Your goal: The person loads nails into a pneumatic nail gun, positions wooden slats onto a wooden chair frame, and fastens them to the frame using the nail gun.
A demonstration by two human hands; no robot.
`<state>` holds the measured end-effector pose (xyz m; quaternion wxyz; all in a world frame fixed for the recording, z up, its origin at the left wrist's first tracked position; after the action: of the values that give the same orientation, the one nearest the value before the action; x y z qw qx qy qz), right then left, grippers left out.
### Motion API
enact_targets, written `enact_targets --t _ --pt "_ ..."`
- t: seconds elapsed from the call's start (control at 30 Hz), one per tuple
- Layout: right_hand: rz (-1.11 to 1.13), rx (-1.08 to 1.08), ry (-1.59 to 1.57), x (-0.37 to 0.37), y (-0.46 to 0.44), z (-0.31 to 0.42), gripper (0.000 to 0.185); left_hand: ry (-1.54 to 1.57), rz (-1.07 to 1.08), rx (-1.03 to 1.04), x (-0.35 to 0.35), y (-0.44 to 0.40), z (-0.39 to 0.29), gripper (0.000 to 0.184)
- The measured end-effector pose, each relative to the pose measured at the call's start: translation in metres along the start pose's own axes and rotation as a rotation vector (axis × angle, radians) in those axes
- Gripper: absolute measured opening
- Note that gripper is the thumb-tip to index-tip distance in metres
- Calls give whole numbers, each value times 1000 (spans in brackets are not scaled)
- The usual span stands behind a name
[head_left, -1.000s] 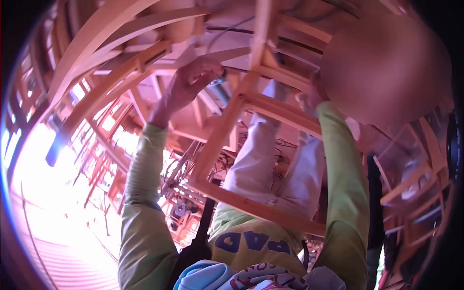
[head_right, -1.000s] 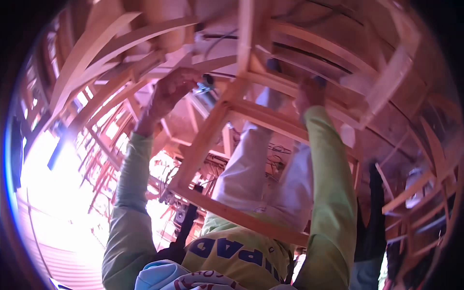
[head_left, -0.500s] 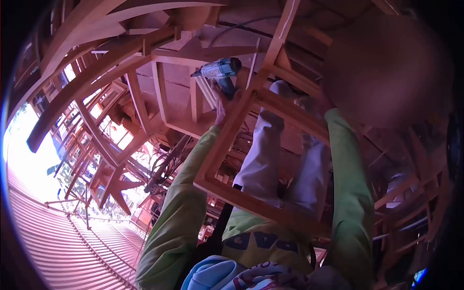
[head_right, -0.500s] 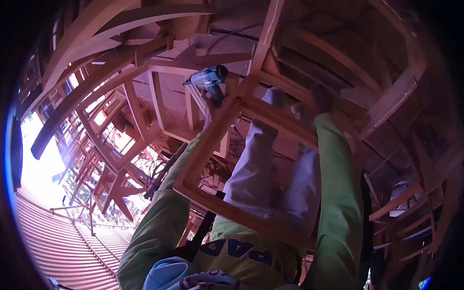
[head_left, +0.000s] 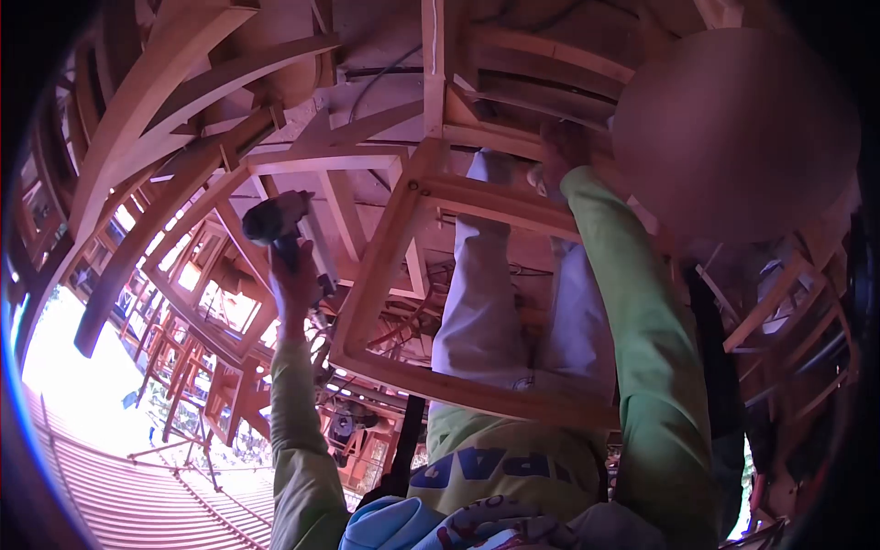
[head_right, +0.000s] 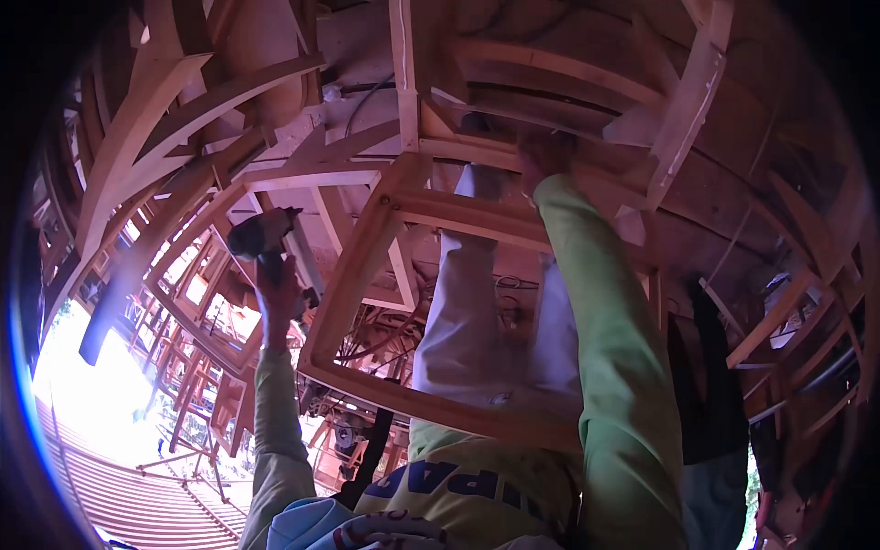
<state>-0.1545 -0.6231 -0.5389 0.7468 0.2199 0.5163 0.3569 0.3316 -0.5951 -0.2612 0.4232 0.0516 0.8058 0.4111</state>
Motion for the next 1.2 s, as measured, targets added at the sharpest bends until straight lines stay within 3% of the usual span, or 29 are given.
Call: enact_targets --t 0.07,0.13,0.23,0.33,0.4,0.43,0.57,0.63,0.67,0.87,1.0,1.2 --pt "-85 -39 -29 0 1 1 56 -152 51 -58 -34 9 -46 35" --pt "-167 -63 2 4 4 1 58 -394 109 149 -57 7 -95 42" --pt "-216 -44 52 9 3 0 60 -676 233 301 -61 3 -180 51" --pt "-141 31 -4 6 4 -1 58 -440 476 9 -31 -20 -238 54" --pt "-98 65 41 -17 13 6 55 -436 611 161 -3 -43 -269 55" --pt "-104 72 50 -16 11 4 53 -286 688 189 15 -56 -279 58" --pt "-86 77 41 -11 17 8 47 -150 943 202 99 -87 -342 40" --pt "-74 90 -21 -14 10 1 47 -113 1129 204 142 -105 -366 41" --pt "-46 90 -73 -5 8 1 47 -93 1230 189 162 -109 -372 41" --pt "36 86 -18 -7 14 6 49 -177 1347 -25 227 -153 -369 41" --pt "136 123 -52 4 4 -3 48 -185 1470 -53 258 -176 -357 45" --pt "209 125 -57 -8 9 1 47 -282 1463 -136 269 -176 -369 46"
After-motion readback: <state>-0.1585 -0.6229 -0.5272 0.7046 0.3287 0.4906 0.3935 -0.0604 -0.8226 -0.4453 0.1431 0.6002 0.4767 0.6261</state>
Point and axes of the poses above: each hand's wrist, its own y-axis away from the middle knuckle, its own x-axis out of the palm, z = x × y, the point moved 10 cm from there along -y, towards the middle knuckle, and after that the axes turned 14 degrees about z, right-handed, at the moved point
